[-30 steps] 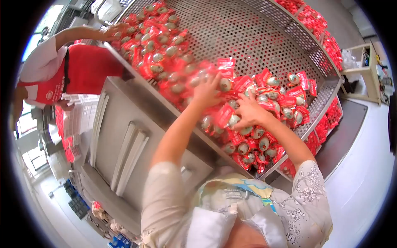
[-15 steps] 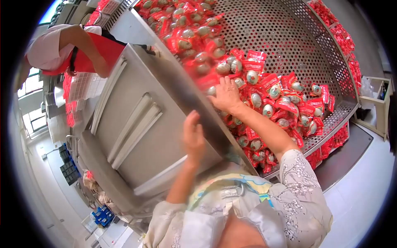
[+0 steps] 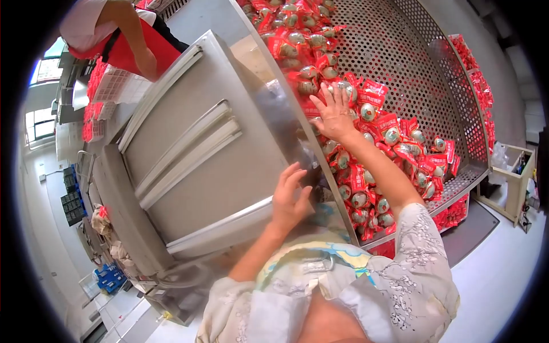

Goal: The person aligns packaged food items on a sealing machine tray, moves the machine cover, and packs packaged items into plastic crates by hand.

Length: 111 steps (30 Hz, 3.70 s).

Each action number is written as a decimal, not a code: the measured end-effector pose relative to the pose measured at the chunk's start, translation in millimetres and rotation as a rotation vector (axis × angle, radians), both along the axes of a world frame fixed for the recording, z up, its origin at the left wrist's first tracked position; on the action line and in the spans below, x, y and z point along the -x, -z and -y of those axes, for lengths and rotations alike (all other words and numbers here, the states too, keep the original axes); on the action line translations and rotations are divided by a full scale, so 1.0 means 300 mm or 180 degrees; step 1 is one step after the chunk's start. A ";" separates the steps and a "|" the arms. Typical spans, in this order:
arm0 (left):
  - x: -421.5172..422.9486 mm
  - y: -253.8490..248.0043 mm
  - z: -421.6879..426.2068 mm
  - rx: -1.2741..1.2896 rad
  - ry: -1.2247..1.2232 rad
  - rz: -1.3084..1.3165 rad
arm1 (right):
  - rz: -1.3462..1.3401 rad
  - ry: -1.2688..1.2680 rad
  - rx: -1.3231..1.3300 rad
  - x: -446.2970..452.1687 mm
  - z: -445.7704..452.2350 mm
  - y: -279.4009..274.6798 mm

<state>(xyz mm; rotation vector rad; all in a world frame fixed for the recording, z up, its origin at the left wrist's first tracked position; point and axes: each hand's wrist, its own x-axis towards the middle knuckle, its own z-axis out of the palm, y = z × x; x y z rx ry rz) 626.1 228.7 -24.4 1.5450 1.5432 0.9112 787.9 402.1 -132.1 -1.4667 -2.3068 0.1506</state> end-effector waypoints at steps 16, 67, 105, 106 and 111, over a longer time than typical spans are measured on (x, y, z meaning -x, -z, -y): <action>0.157 -0.085 0.252 0.0158 -0.0477 -0.0018 | -0.0732 0.0047 0.0264 0.045 -0.188 0.235; 1.289 -0.576 0.432 -0.1997 -0.0769 0.2258 | -0.3048 -0.0044 -0.2098 0.693 0.816 -1.223; 0.708 0.057 1.094 0.0188 0.3083 -0.0044 | -0.4297 0.3479 0.0878 0.798 2.322 -0.347; 0.704 0.081 1.138 0.0293 0.3230 -0.0066 | -0.3885 0.3668 0.0843 0.851 2.378 -0.406; 0.705 0.075 1.413 0.0542 0.4228 0.0067 | -0.4023 0.4118 0.0305 1.005 2.744 -0.389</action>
